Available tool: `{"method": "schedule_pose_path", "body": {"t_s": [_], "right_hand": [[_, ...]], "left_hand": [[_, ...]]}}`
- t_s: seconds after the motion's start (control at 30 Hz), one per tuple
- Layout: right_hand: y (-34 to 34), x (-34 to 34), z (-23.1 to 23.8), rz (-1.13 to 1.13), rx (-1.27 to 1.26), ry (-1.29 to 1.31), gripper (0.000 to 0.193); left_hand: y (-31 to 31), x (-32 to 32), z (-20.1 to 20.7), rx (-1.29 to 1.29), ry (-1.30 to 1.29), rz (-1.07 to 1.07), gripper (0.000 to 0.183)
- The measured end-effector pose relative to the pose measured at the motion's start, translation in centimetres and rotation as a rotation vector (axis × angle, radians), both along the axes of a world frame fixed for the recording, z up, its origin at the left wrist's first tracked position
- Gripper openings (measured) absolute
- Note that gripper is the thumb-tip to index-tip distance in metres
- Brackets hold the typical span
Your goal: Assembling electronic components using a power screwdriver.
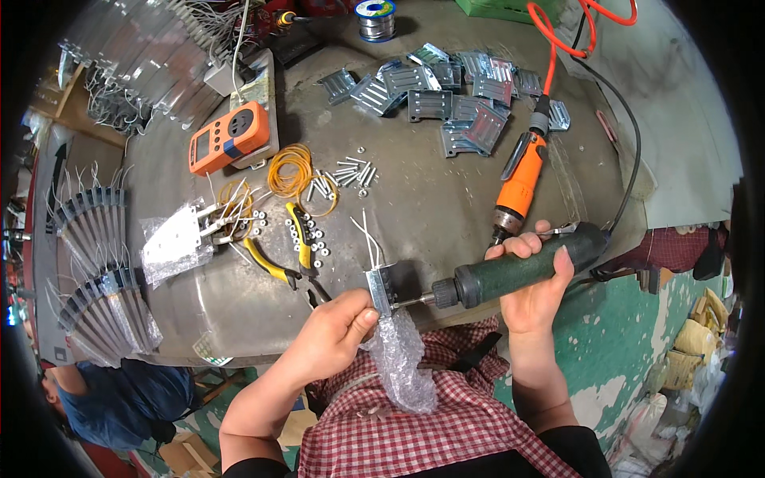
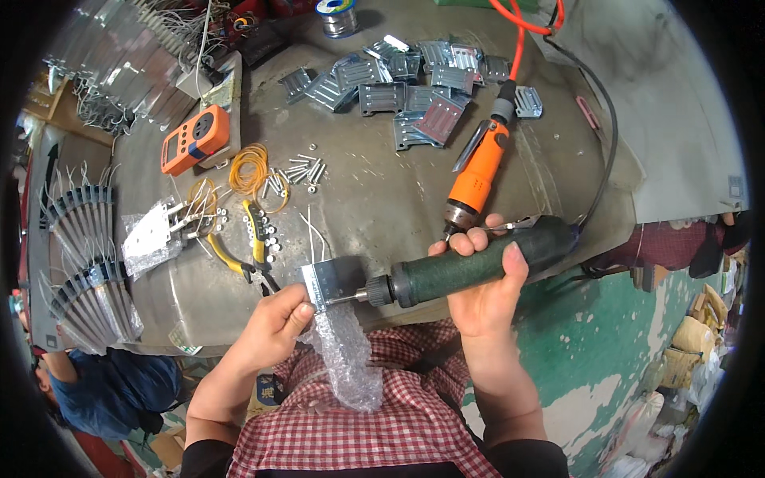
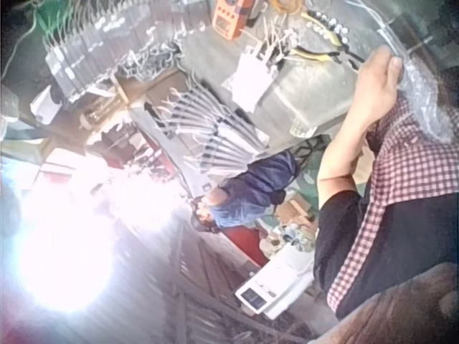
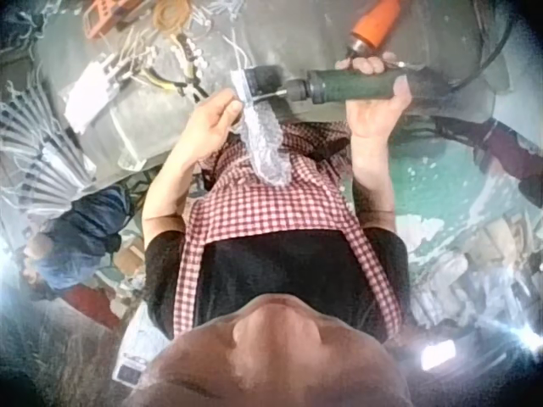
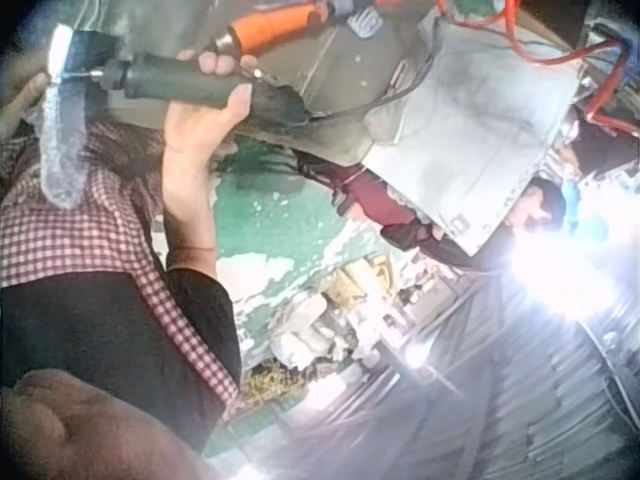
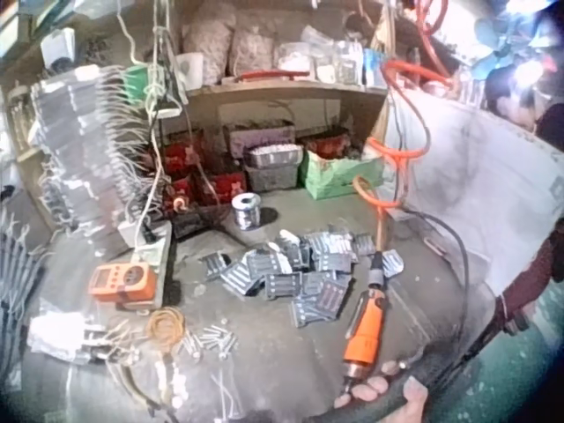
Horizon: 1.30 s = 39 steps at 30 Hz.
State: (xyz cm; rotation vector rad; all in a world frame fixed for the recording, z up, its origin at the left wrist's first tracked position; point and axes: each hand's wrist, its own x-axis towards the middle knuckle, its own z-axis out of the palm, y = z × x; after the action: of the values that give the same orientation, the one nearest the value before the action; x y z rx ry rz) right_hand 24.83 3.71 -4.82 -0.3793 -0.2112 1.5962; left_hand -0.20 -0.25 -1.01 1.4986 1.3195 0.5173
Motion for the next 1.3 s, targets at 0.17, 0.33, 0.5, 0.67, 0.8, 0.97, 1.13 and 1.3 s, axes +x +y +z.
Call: {"method": "schedule_pose_path", "body": {"t_s": [0.17, 0.33, 0.5, 0.67, 0.8, 0.97, 1.13, 1.3], "right_hand": [[0.0, -0.2, -0.3, -0.006, -0.003, 0.027, 0.038], [0.0, -0.4, -0.6, 0.007, 0.005, 0.085, 0.036], [-0.3, -0.1, -1.1, 0.002, 0.020, 0.087, 0.041], [-0.1, -0.4, -1.1, 0.020, 0.018, 0.092, 0.040], [0.0, -0.3, -1.1, 0.028, 0.013, 0.131, 0.040], [-0.1, -0.1, -1.1, 0.011, 0.009, 0.127, 0.040], [0.1, -0.3, -1.0, 0.034, 0.008, 0.114, 0.040], [0.1, -0.4, -0.9, 0.043, -0.002, 0.132, 0.041]], "left_hand": [[0.0, -0.1, -0.1, 0.028, 0.046, -0.036, 0.018], [-0.2, -0.3, 0.1, 0.163, 0.126, -0.053, 0.018], [1.0, -2.4, -0.2, 0.715, 0.462, 0.028, 0.015], [1.5, -3.4, -1.2, 0.648, 0.844, 0.388, 0.028], [1.1, -4.0, -2.8, 0.741, 0.663, 0.531, 0.025], [-1.8, -4.0, -2.0, 0.739, -0.416, 0.867, 0.027], [-1.8, -3.3, -0.3, 0.304, -0.908, 0.623, 0.039], [-0.9, -1.7, -0.3, 0.293, -0.799, 0.539, 0.050]]}}
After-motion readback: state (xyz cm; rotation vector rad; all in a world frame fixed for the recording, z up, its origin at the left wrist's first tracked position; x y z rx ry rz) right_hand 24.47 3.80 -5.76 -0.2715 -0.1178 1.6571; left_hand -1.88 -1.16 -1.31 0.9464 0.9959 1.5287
